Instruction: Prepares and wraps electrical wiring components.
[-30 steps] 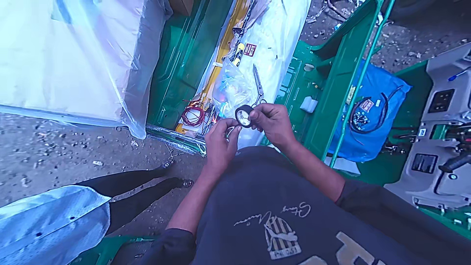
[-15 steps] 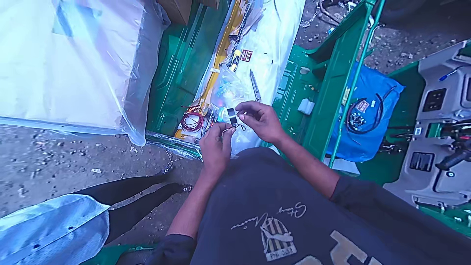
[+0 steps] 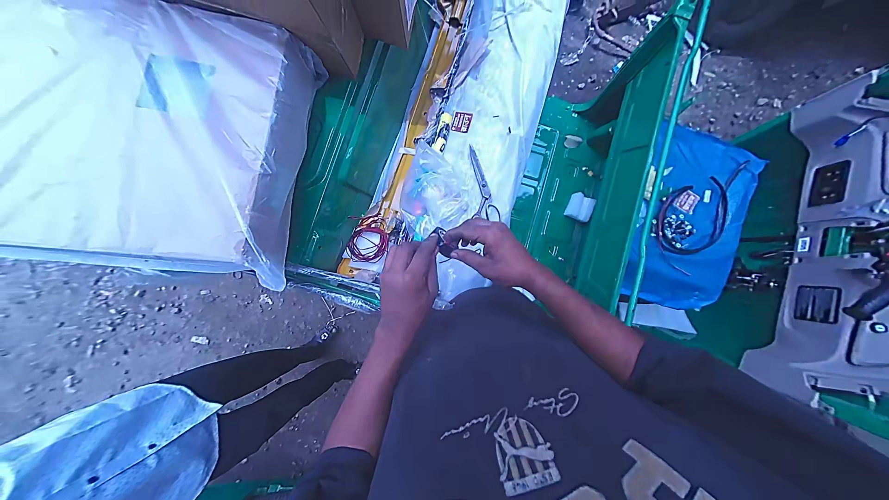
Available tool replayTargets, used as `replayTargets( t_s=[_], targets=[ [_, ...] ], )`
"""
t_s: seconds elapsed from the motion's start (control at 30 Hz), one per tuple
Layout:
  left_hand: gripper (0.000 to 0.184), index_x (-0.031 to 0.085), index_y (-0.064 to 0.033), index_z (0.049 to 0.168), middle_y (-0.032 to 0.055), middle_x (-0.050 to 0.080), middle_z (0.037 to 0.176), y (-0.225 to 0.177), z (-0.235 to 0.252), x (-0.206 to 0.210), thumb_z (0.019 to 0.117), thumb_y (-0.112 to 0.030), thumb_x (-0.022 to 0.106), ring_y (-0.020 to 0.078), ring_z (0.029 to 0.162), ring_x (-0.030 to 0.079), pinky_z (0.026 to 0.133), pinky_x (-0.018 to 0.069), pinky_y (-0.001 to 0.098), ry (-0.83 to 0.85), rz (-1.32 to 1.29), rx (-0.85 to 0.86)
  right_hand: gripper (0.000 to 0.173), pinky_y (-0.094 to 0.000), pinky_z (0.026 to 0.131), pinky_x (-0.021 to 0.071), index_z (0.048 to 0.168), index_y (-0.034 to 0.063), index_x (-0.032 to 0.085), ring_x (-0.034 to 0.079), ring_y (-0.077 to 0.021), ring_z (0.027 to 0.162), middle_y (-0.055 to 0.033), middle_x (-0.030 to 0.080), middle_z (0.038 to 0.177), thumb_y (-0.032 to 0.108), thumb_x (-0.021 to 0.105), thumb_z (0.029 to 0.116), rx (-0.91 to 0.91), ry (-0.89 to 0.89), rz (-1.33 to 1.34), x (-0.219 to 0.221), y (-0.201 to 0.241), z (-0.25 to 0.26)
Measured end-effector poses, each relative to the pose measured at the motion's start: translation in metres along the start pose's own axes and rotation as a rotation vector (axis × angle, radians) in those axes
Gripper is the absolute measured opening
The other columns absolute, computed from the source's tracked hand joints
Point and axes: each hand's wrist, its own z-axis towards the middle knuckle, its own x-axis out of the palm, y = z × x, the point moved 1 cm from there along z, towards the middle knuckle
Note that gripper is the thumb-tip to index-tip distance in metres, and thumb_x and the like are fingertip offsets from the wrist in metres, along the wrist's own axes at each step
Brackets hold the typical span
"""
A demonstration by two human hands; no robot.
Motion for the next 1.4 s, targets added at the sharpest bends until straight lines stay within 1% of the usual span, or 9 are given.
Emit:
replayTargets(
  t_s=[0.1,0.2,0.23,0.37,0.63,0.83,1.07,1.2,1.4],
  targets=[
    [0.022,0.074,-0.0055,0.112,0.0128,0.072,0.100,0.001,0.000,0.002,0.1021,-0.018,0.059,0.0286,0.095,0.069,0.083,0.0573,0.0411,-0.017,0.070,-0.036,0.019,-0.0354,0.098,0.0541,0.113,0.0089,0.075,0.064,-0.0182,0.110,-0.0051,0.071,0.112,0.015,0.072,0.0956,-0.046,-0.153,-0.148,0.004,0.003,-0.007],
    [0.020,0.074,-0.0063,0.109,0.0090,0.072,0.097,0.004,0.000,0.001,0.1008,-0.018,0.060,0.0202,0.088,0.069,0.077,0.0581,0.0366,-0.027,-0.043,-0.187,0.015,-0.0254,0.071,0.0607,0.098,0.0072,0.076,0.068,-0.0087,0.082,-0.0027,0.072,0.094,0.020,0.079,0.0909,0.016,-0.336,-0.115,0.010,0.016,-0.025],
    [0.020,0.074,-0.0076,0.109,0.0073,0.071,0.096,0.003,-0.001,0.000,0.1006,-0.019,0.060,0.0172,0.084,0.067,0.074,0.0569,0.0349,-0.022,-0.088,-0.238,0.019,-0.0236,0.066,0.0605,0.099,0.0067,0.077,0.068,-0.0056,0.075,-0.0009,0.073,0.090,0.023,0.080,0.0904,0.094,-0.306,-0.038,0.013,0.020,-0.032],
    [0.019,0.075,-0.0094,0.108,0.0044,0.071,0.096,-0.001,-0.005,0.002,0.1004,-0.019,0.060,0.0120,0.081,0.066,0.071,0.0561,0.0308,-0.015,-0.179,-0.284,0.048,-0.0290,0.076,0.0645,0.130,0.0109,0.069,0.073,-0.0084,0.083,-0.0025,0.074,0.111,0.035,0.080,0.0907,0.345,-0.130,0.105,0.026,0.016,-0.040],
    [0.012,0.072,-0.0121,0.102,-0.0028,0.068,0.084,-0.002,-0.002,0.001,0.0999,-0.020,0.063,0.0064,0.063,0.057,0.057,0.0492,0.0271,0.039,-0.408,-0.477,0.028,-0.0244,0.062,0.0599,0.110,0.0092,0.076,0.068,-0.0084,0.078,-0.0037,0.071,0.101,0.019,0.084,0.0856,0.134,-0.404,-0.051,0.035,0.020,-0.045],
    [0.010,0.071,-0.0102,0.102,-0.0002,0.067,0.079,0.007,-0.006,0.007,0.1007,-0.017,0.064,0.0088,0.056,0.053,0.051,0.0460,0.0280,0.104,-0.531,-0.512,0.026,-0.0279,0.055,0.0480,0.108,0.0103,0.072,0.053,-0.0110,0.066,-0.0028,0.059,0.088,0.024,0.080,0.0869,0.303,-0.156,-0.038,0.035,0.018,-0.040],
    [0.009,0.076,-0.0091,0.101,0.0000,0.073,0.088,0.018,-0.005,0.011,0.0984,-0.013,0.068,0.0078,0.065,0.060,0.060,0.0524,0.0277,0.130,-0.612,-0.446,0.024,-0.0246,0.057,0.0500,0.100,0.0072,0.071,0.056,-0.0097,0.067,-0.0022,0.063,0.089,0.020,0.085,0.0849,0.305,-0.006,0.381,0.016,0.030,-0.052],
    [0.015,0.075,-0.0092,0.108,0.0000,0.071,0.094,0.014,-0.012,0.002,0.1023,-0.013,0.062,0.0070,0.072,0.063,0.067,0.0545,0.0258,0.221,-0.656,-0.350,0.019,-0.0243,0.053,0.0493,0.103,-0.0020,0.066,0.054,-0.0122,0.060,-0.0093,0.060,0.077,-0.002,0.076,0.0867,0.376,-0.032,0.776,-0.015,0.047,-0.038],
    [0.020,0.078,-0.0098,0.110,0.0026,0.074,0.101,0.006,-0.014,-0.009,0.1009,-0.019,0.063,0.0109,0.092,0.070,0.084,0.0587,0.0339,0.232,-0.381,-0.045,0.019,-0.0194,0.045,0.0346,0.091,-0.0026,0.070,0.048,-0.0037,0.052,-0.0056,0.067,0.073,0.016,0.073,0.0962,0.447,-0.083,0.787,-0.017,0.032,0.012]
  ],
)
